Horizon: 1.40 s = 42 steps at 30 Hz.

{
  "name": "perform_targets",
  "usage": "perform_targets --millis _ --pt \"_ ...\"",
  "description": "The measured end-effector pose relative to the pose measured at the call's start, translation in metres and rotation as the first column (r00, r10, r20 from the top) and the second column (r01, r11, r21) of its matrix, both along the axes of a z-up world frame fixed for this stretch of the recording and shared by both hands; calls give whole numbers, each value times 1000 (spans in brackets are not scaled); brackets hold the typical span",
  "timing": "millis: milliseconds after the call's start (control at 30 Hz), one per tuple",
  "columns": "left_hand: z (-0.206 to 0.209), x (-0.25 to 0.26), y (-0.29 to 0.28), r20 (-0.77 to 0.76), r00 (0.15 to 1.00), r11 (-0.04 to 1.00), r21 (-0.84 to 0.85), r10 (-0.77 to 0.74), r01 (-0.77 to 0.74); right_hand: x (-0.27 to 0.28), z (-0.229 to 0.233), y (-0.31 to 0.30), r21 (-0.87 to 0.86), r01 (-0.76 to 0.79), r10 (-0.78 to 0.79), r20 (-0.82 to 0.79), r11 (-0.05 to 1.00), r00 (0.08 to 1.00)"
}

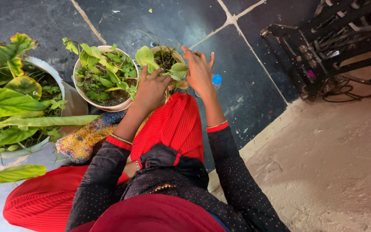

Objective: The person sits cross-legged on a tiled floor and waters three potted plants using a plastic water bottle. They pour water into each pot sequentially and then use their hands to adjust the leaves and soil in the pots.

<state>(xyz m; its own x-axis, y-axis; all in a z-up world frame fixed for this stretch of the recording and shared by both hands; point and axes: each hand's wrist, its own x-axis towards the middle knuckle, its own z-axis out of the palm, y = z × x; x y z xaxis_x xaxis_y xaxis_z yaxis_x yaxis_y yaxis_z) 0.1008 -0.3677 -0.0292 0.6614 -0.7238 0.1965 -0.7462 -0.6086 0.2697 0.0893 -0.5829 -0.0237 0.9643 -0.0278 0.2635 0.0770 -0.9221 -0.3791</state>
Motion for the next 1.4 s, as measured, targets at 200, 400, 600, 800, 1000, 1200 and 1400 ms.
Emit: perform_targets --millis 200,400,600,800,1000,1200,1400 --pt "-2 -3 -1 5 1000 999 -41 -8 8 -6 -11 -5 73 -17 27 -137 997 990" --pt "-6 -4 -2 37 999 1000 -1 -3 3 -20 -1 3 128 -41 60 -151 991 987" --pt "-5 -4 -2 38 999 1000 -6 -7 7 -22 2 5 149 -60 81 -135 987 988" --pt "12 -10 -4 81 995 987 -149 65 -52 -27 12 7 84 -38 45 -92 996 995" --pt "56 -26 28 22 992 971 -208 123 -116 -47 49 17 83 -60 58 27 995 998" --pt "90 -43 67 83 972 941 -283 218 -186 -71 54 60 229 -250 281 -113 941 953" --pt "109 -64 93 69 957 887 -400 283 -233 -58 -3 101 132 -384 406 -307 914 861"
